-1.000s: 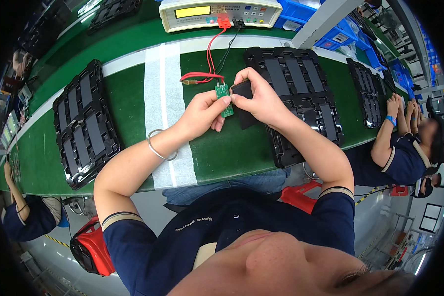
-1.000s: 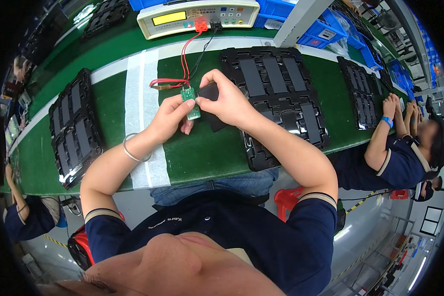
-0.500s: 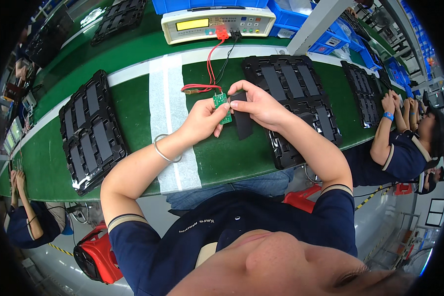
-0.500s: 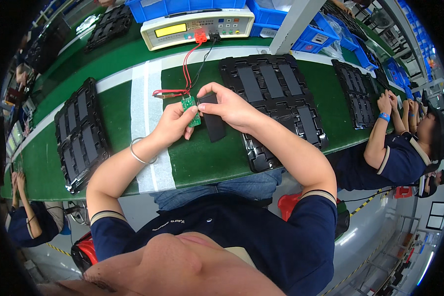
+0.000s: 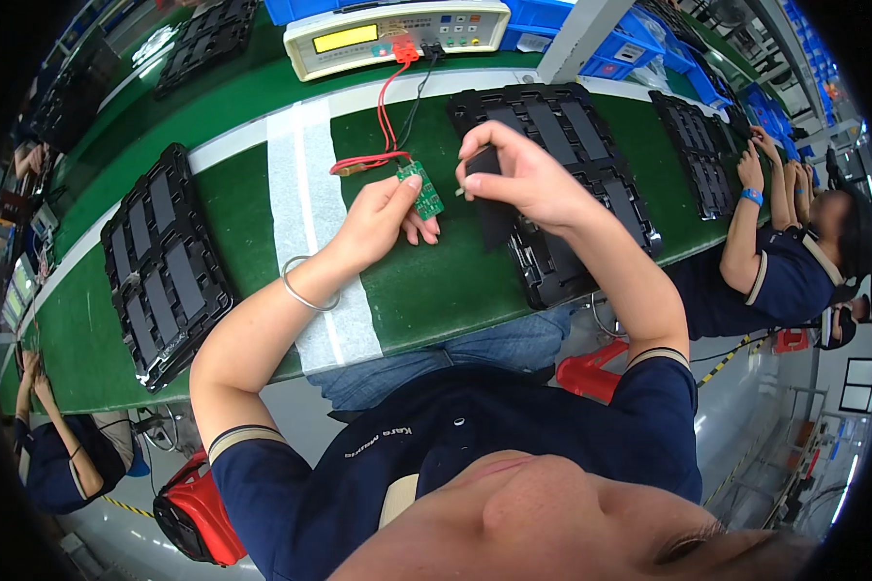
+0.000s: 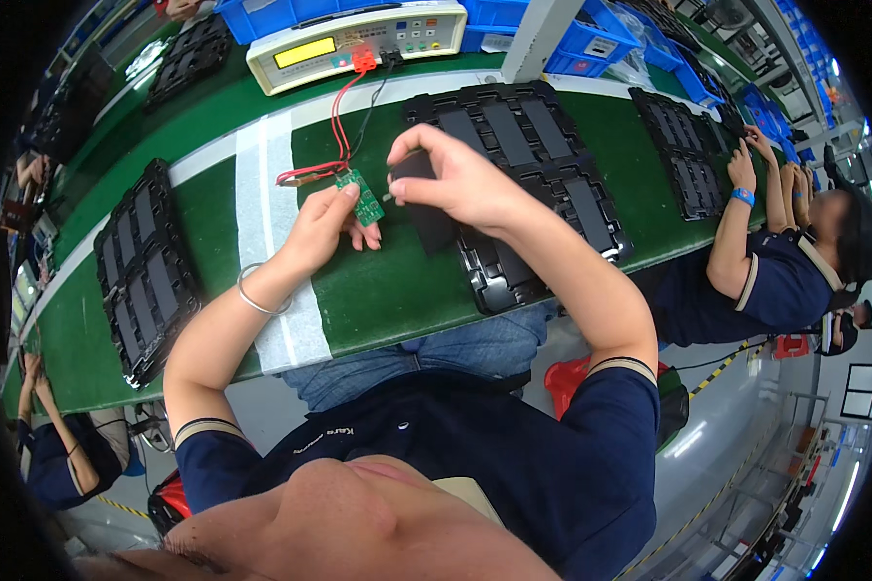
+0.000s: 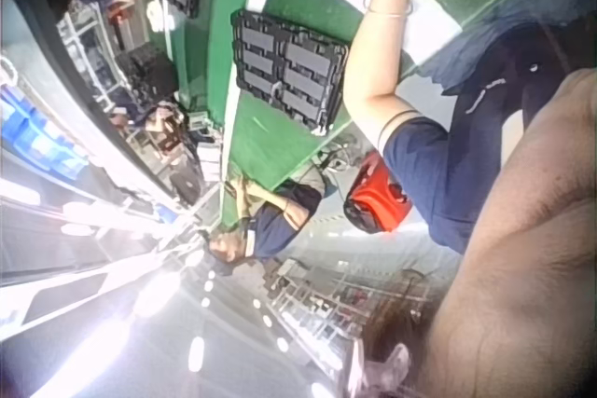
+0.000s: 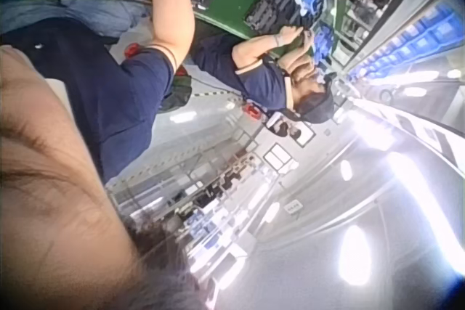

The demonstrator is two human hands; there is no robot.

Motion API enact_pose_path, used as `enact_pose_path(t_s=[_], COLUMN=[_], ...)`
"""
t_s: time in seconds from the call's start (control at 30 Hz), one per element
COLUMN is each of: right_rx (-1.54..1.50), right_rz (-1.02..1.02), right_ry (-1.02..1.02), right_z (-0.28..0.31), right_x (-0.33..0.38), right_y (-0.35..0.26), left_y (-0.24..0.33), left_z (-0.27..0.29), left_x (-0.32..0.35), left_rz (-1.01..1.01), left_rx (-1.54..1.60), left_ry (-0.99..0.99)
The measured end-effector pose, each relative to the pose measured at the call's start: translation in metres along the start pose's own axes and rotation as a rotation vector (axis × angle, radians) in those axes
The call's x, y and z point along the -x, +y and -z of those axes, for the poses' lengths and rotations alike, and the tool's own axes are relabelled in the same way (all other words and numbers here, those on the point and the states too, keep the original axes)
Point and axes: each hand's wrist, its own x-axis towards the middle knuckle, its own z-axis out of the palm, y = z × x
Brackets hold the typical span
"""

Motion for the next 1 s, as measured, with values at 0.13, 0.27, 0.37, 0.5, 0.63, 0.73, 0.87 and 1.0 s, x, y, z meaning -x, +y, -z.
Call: enact_pose_path(t_s=[0.13, 0.27, 0.37, 0.5, 0.63, 0.73, 0.87, 1.0], right_rx=[0.003, 0.292, 0.447, 0.519, 0.573, 0.726, 1.269, 1.065], right_rz=[0.133, 0.131, 0.060, -0.021, -0.062, -0.203, 0.223, 0.054], right_ry=[0.137, 0.526, 0.617, 0.473, 0.363, 0.308, 0.374, 0.327], right_z=[0.036, 0.075, 0.091, 0.102, 0.102, 0.094, 0.089, 0.088], right_x=[0.025, 0.053, 0.069, 0.081, 0.086, 0.086, 0.082, 0.074], right_y=[-0.013, -0.022, -0.022, -0.006, 0.008, 0.004, 0.006, -0.001], left_y=[-0.001, -0.003, -0.003, -0.004, -0.005, -0.006, -0.007, -0.005], left_z=[0.000, 0.001, 0.001, 0.003, 0.003, 0.004, 0.004, 0.001], left_x=[-0.002, -0.005, -0.007, -0.006, -0.004, -0.004, -0.003, -0.003], left_rz=[-0.031, -0.029, -0.033, -0.043, -0.061, -0.074, -0.088, -0.068], left_rx=[-0.131, 0.026, 0.044, 0.031, 0.017, 0.004, -0.015, -0.004], left_ry=[-0.034, 0.005, 0.005, -0.024, -0.026, -0.023, -0.022, -0.008])
